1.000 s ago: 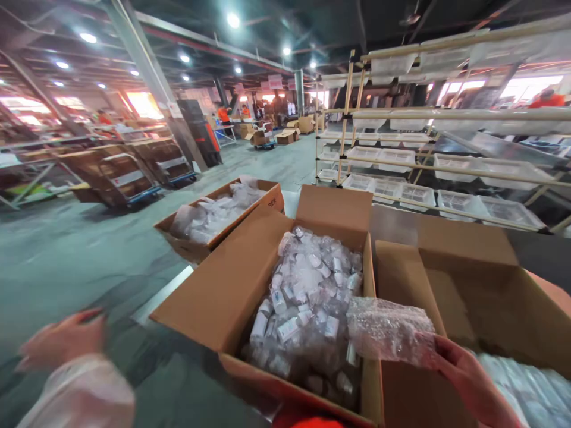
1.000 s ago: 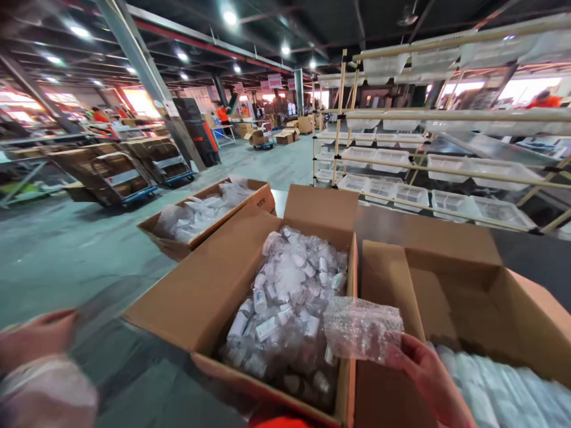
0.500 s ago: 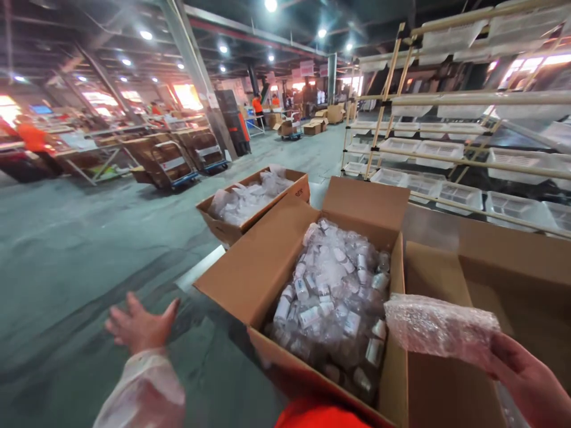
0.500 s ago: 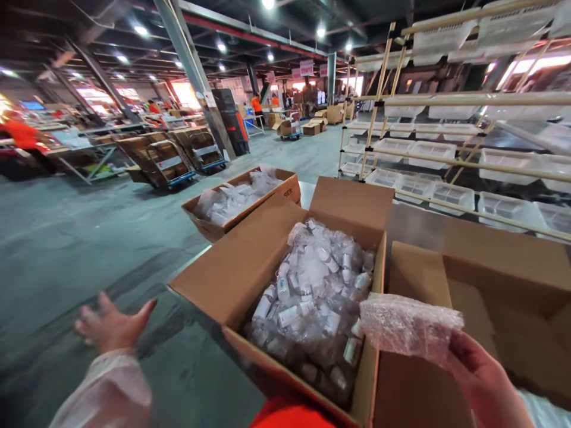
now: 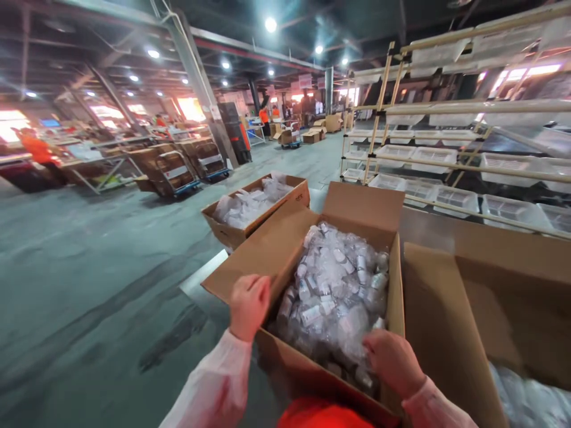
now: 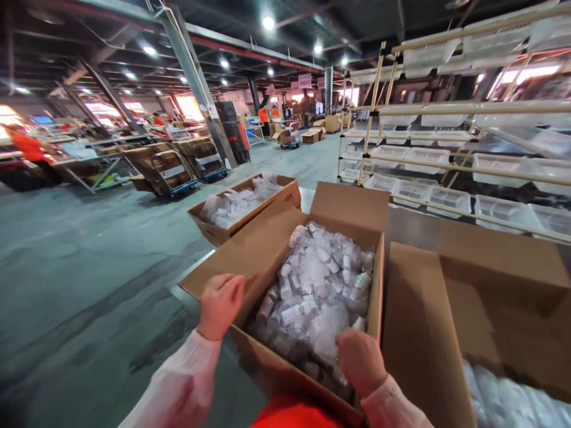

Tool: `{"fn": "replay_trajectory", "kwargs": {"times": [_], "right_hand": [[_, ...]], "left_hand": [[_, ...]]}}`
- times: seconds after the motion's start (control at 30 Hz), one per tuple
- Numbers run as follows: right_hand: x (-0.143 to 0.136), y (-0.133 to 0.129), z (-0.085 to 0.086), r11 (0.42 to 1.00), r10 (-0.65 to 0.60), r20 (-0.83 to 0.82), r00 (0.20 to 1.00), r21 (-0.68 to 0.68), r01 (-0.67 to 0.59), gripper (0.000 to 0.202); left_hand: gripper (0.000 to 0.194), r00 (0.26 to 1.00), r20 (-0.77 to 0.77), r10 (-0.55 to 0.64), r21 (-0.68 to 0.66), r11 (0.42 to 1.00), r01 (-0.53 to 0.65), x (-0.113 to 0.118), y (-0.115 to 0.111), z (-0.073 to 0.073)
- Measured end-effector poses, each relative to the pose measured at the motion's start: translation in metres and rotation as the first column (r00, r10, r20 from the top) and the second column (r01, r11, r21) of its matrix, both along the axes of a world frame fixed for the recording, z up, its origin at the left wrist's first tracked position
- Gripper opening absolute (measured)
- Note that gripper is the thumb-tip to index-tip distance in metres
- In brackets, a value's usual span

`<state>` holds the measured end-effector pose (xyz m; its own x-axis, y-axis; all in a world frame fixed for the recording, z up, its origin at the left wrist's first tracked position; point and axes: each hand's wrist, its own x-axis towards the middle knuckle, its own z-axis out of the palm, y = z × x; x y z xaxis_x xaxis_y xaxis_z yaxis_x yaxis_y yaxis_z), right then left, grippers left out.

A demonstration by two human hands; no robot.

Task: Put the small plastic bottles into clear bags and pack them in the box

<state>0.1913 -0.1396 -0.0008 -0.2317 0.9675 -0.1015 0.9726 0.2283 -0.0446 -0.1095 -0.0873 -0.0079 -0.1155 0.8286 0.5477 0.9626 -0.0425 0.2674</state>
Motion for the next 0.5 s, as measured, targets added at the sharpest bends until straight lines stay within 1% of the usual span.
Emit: {"fn": "replay_trajectory", "kwargs": {"times": [0.03, 0.07, 0.1, 0.13, 0.17, 0.2, 0.27, 0.3, 0.33, 0.37, 0.4, 0.43, 0.47, 0.5], "right_hand": [[0.000, 0.000, -0.002, 1.000, -0.010, 0.002, 1.000, 0.008, 0.009, 0.027], [0.001, 0.000, -0.002, 1.000, -0.012, -0.021, 1.000, 0.028, 0.013, 0.026], [0.002, -0.001, -0.002, 0.998, -0.012, -0.061, 0.998, 0.053, 0.015, 0.024], [0.005, -0.003, -0.002, 0.997, -0.010, -0.109, 0.994, 0.078, 0.018, 0.022], [0.007, -0.006, -0.002, 0.995, -0.007, -0.159, 0.987, 0.101, 0.023, 0.023], [0.010, -0.008, -0.003, 0.992, -0.005, -0.212, 0.977, 0.124, 0.032, 0.025], [0.016, -0.015, -0.007, 0.983, -0.003, -0.310, 0.951, 0.176, 0.060, 0.030], [0.019, -0.017, -0.010, 0.976, -0.002, -0.351, 0.937, 0.201, 0.077, 0.032], [0.021, -0.019, -0.014, 0.971, 0.000, -0.385, 0.923, 0.221, 0.092, 0.034], [0.023, -0.021, -0.018, 0.968, 0.000, -0.409, 0.912, 0.230, 0.103, 0.034], [0.025, -0.022, -0.022, 0.967, -0.003, -0.422, 0.906, 0.230, 0.110, 0.034], [0.026, -0.022, -0.025, 0.968, -0.009, -0.427, 0.904, 0.225, 0.116, 0.034], [0.026, -0.022, -0.028, 0.968, -0.014, -0.429, 0.903, 0.219, 0.119, 0.033], [0.025, -0.022, -0.029, 0.968, -0.017, -0.428, 0.904, 0.219, 0.122, 0.033]], "left_hand": [[0.028, 0.995, 0.022, -0.098, -0.169, 0.981, 0.100, 0.009, 0.008, -0.008], [0.028, 0.989, 0.046, -0.137, -0.348, 0.926, 0.144, 0.019, 0.017, -0.016], [0.030, 0.990, 0.063, -0.128, -0.499, 0.855, 0.142, 0.029, 0.026, -0.024], [0.031, 0.990, 0.086, -0.112, -0.597, 0.790, 0.142, 0.037, 0.034, -0.031], [0.031, 0.989, 0.109, -0.102, -0.656, 0.740, 0.148, 0.043, 0.042, -0.036], [0.029, 0.985, 0.140, -0.103, -0.684, 0.710, 0.171, 0.047, 0.049, -0.040], [0.024, 0.965, 0.219, -0.143, -0.678, 0.689, 0.256, 0.047, 0.058, -0.041], [0.026, 0.954, 0.247, -0.167, -0.669, 0.683, 0.293, 0.044, 0.060, -0.040], [0.032, 0.931, 0.309, -0.195, -0.649, 0.672, 0.356, 0.040, 0.060, -0.037], [0.038, 0.877, 0.426, -0.223, -0.607, 0.648, 0.460, 0.034, 0.059, -0.034], [0.045, 0.767, 0.593, -0.244, -0.528, 0.601, 0.599, 0.028, 0.056, -0.030], [0.051, 0.587, 0.773, -0.241, -0.400, 0.532, 0.746, 0.023, 0.053, -0.026], [0.057, 0.350, 0.914, -0.204, -0.226, 0.460, 0.859, 0.018, 0.048, -0.023], [0.062, 0.107, 0.984, -0.141, -0.042, 0.401, 0.915, 0.015, 0.044, -0.019]]}}
